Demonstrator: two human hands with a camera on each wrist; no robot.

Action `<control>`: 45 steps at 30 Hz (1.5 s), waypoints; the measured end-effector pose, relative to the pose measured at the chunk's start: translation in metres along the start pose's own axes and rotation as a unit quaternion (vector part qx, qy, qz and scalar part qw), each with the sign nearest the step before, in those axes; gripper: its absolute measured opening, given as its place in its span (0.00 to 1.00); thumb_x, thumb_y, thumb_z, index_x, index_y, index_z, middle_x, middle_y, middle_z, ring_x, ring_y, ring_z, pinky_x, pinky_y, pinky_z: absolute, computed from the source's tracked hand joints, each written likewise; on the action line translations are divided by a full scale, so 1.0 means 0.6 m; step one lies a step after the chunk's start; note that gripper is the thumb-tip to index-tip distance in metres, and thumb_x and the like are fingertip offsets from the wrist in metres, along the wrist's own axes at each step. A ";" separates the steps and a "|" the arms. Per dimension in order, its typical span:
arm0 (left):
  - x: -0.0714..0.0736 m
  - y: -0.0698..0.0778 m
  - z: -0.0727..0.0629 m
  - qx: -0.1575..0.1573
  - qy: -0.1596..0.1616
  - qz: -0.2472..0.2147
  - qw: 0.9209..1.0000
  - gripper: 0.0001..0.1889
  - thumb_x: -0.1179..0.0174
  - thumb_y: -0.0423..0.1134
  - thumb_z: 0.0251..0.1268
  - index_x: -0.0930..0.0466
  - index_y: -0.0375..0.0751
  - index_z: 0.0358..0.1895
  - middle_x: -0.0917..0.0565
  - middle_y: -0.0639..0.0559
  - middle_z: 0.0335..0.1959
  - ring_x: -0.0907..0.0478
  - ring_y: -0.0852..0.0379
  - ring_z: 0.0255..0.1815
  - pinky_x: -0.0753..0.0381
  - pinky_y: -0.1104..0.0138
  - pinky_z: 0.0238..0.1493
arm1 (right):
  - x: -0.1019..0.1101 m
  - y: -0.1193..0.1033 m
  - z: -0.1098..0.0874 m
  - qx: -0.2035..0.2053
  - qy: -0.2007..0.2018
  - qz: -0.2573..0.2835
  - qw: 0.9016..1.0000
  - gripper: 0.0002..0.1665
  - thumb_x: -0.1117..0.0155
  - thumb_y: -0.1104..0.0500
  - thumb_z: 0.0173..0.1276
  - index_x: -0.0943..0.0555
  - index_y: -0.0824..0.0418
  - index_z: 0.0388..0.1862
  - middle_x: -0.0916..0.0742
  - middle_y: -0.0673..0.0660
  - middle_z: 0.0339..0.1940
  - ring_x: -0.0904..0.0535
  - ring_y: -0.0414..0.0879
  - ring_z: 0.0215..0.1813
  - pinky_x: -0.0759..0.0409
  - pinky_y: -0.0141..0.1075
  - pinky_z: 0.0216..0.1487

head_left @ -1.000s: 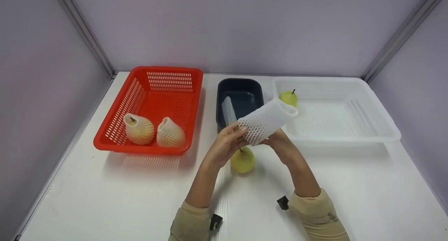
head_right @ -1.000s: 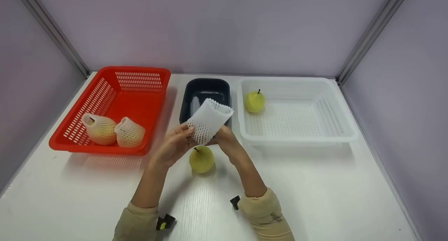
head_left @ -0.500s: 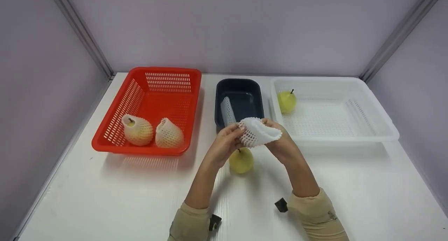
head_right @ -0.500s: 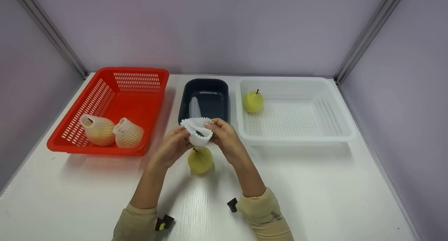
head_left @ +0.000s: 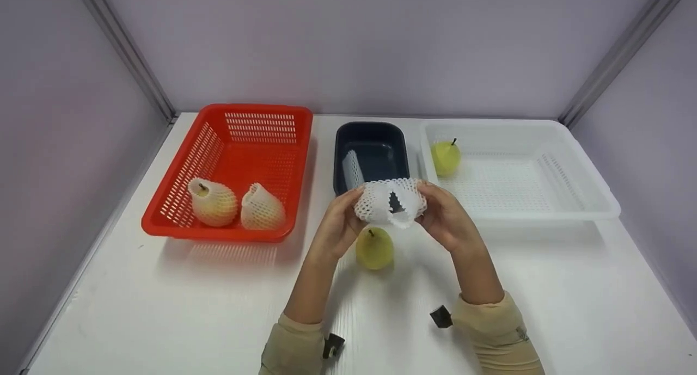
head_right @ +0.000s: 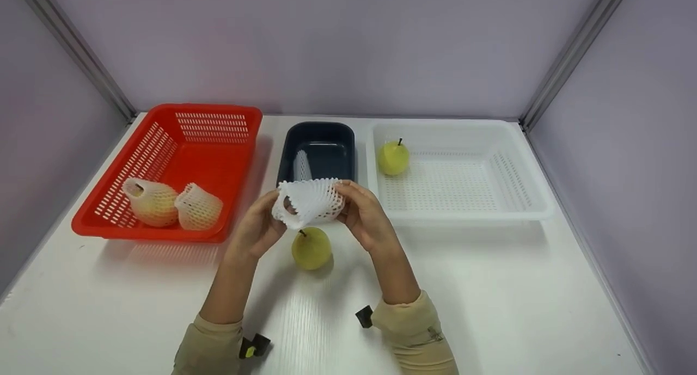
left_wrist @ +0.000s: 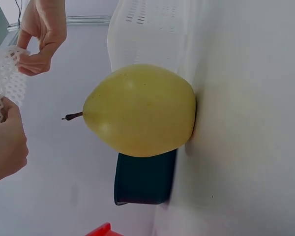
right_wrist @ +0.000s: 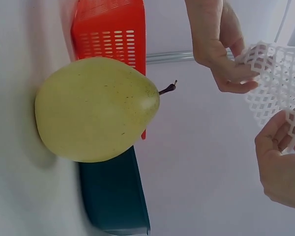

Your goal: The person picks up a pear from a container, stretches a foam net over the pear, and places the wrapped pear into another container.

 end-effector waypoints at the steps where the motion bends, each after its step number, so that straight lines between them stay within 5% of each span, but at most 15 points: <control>1: 0.000 0.001 0.000 -0.002 -0.001 0.001 1.000 0.13 0.62 0.31 0.72 0.26 0.32 0.42 0.22 0.46 0.36 0.23 0.58 0.35 0.23 0.69 0.38 | 0.000 0.000 0.000 0.003 -0.001 0.001 1.000 0.16 0.61 0.64 0.72 0.23 0.64 0.41 0.20 0.56 0.38 0.24 0.44 0.39 0.25 0.34 0.39; 7: -0.003 0.000 -0.001 -0.018 0.019 0.078 0.997 0.10 0.60 0.31 0.71 0.27 0.34 0.40 0.21 0.47 0.30 0.23 0.59 0.29 0.22 0.70 0.30 | -0.003 0.004 0.001 0.026 0.011 -0.047 0.999 0.13 0.60 0.65 0.72 0.25 0.62 0.34 0.23 0.54 0.35 0.26 0.43 0.37 0.27 0.33 0.37; 11: -0.006 -0.003 0.000 -0.034 0.070 0.195 0.978 0.06 0.54 0.34 0.69 0.28 0.37 0.37 0.24 0.51 0.25 0.26 0.62 0.23 0.25 0.72 0.23 | -0.006 0.007 0.002 0.033 0.035 -0.152 0.987 0.08 0.56 0.64 0.71 0.29 0.61 0.32 0.22 0.54 0.31 0.25 0.42 0.32 0.27 0.34 0.34; 18: 0.004 -0.010 -0.001 -0.007 0.130 0.388 0.912 0.08 0.54 0.33 0.67 0.28 0.35 0.42 0.26 0.49 0.25 0.29 0.59 0.24 0.27 0.70 0.20 | 0.000 0.020 0.007 -0.026 0.045 -0.336 0.941 0.05 0.51 0.60 0.70 0.33 0.62 0.38 0.20 0.54 0.28 0.22 0.43 0.27 0.24 0.34 0.28; 23: 0.024 -0.010 0.002 0.016 0.127 0.517 0.846 0.09 0.54 0.33 0.66 0.28 0.36 0.44 0.25 0.50 0.26 0.30 0.58 0.27 0.28 0.69 0.24 | 0.013 0.035 0.013 -0.067 0.054 -0.394 0.915 0.10 0.52 0.58 0.71 0.34 0.64 0.43 0.19 0.56 0.28 0.21 0.45 0.26 0.22 0.36 0.26; 26: 0.035 -0.008 0.004 0.028 0.123 0.567 0.814 0.10 0.55 0.35 0.67 0.29 0.35 0.45 0.24 0.49 0.28 0.29 0.57 0.29 0.27 0.67 0.26 | 0.019 0.048 0.017 -0.087 0.045 -0.416 0.904 0.11 0.53 0.58 0.72 0.35 0.65 0.45 0.19 0.58 0.28 0.21 0.45 0.24 0.21 0.37 0.26; 28: 0.041 -0.007 0.004 0.034 0.114 0.592 0.797 0.10 0.56 0.35 0.67 0.30 0.33 0.45 0.24 0.48 0.30 0.29 0.56 0.30 0.27 0.66 0.28 | 0.023 0.057 0.020 -0.102 0.036 -0.423 0.900 0.12 0.54 0.57 0.72 0.35 0.66 0.45 0.20 0.59 0.28 0.21 0.45 0.22 0.20 0.38 0.25; 31: 0.047 -0.009 0.003 0.053 0.096 0.613 0.782 0.10 0.57 0.34 0.69 0.31 0.31 0.45 0.25 0.47 0.30 0.30 0.55 0.30 0.28 0.65 0.30 | 0.027 0.068 0.023 -0.118 0.023 -0.429 0.895 0.12 0.56 0.57 0.72 0.36 0.66 0.45 0.21 0.60 0.30 0.21 0.46 0.20 0.20 0.39 0.24; 34: 0.052 -0.011 0.003 0.083 0.093 0.601 0.790 0.10 0.57 0.35 0.69 0.31 0.32 0.45 0.28 0.48 0.31 0.32 0.56 0.29 0.29 0.67 0.28 | 0.028 0.075 0.027 -0.127 0.018 -0.440 0.889 0.12 0.54 0.58 0.71 0.35 0.67 0.44 0.22 0.62 0.33 0.21 0.47 0.19 0.20 0.39 0.23; 40: 0.065 -0.014 0.010 0.148 0.113 0.512 0.838 0.09 0.56 0.36 0.70 0.34 0.33 0.45 0.30 0.47 0.33 0.31 0.57 0.25 0.24 0.66 0.23 | 0.029 0.084 0.036 -0.138 0.033 -0.464 0.875 0.11 0.49 0.60 0.67 0.34 0.66 0.42 0.23 0.65 0.31 0.22 0.49 0.19 0.21 0.41 0.20; 45: 0.072 -0.015 0.014 0.166 0.122 0.490 0.847 0.09 0.57 0.36 0.70 0.35 0.33 0.46 0.31 0.47 0.33 0.31 0.55 0.25 0.22 0.63 0.25 | 0.032 0.087 0.037 -0.141 0.040 -0.481 0.864 0.10 0.49 0.62 0.66 0.34 0.67 0.42 0.23 0.65 0.30 0.23 0.48 0.18 0.20 0.42 0.20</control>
Point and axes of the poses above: each hand's wrist, its own z-axis towards the middle knuckle, its own x-axis out of the back of the hand, y = z × x, the point moved 1 cm from there along z, towards the middle knuckle
